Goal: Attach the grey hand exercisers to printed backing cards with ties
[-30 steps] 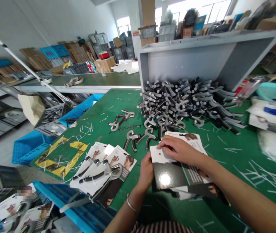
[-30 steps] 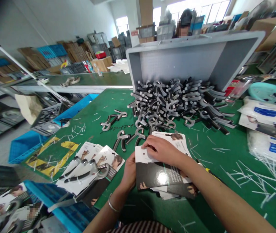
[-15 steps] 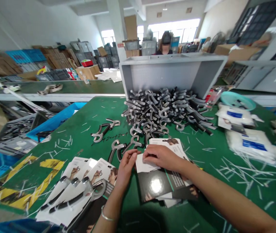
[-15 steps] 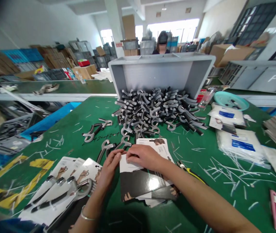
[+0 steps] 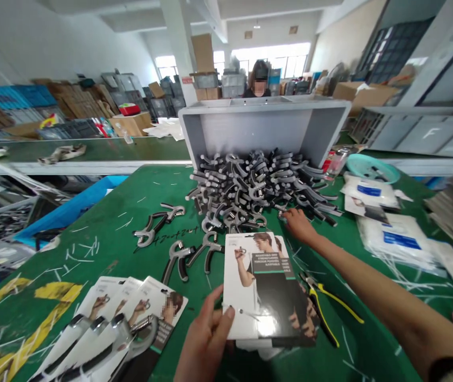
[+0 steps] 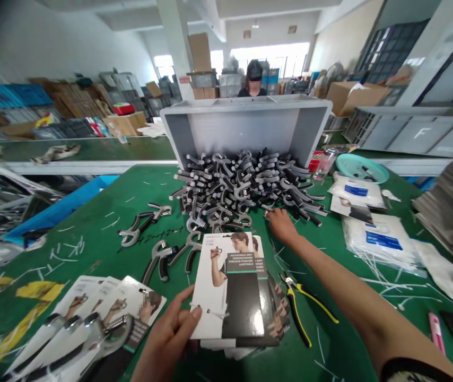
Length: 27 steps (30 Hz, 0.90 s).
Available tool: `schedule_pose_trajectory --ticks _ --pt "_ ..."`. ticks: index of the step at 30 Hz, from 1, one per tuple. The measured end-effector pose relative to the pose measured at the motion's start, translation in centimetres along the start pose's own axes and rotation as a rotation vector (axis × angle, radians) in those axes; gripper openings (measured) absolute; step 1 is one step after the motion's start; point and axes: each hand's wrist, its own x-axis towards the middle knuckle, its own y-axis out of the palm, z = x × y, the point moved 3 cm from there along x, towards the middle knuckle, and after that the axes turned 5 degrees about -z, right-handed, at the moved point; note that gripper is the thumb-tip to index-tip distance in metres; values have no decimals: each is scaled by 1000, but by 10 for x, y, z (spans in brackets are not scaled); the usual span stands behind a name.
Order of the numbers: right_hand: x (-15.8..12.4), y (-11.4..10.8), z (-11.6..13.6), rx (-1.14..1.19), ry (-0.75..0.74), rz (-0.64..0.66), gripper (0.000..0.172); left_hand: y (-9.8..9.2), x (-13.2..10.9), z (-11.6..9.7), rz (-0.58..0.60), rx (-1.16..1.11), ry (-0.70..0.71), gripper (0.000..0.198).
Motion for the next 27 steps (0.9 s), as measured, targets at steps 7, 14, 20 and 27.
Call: schedule_pose_trajectory --ticks 7,14,20,27 --pt "19 -1 -14 -7 32 -2 12 8 -11 -5 -112 337 84 59" --pt "-19 -110 19 369 65 -69 51 -30 24 -60 -161 266 370 50" --pt "-83 -114 127 1353 196 530 44 16 34 -119 81 631 1157 59" --pt "-108 -93 141 1185 218 667 48 0 60 -85 -20 831 1062 41"
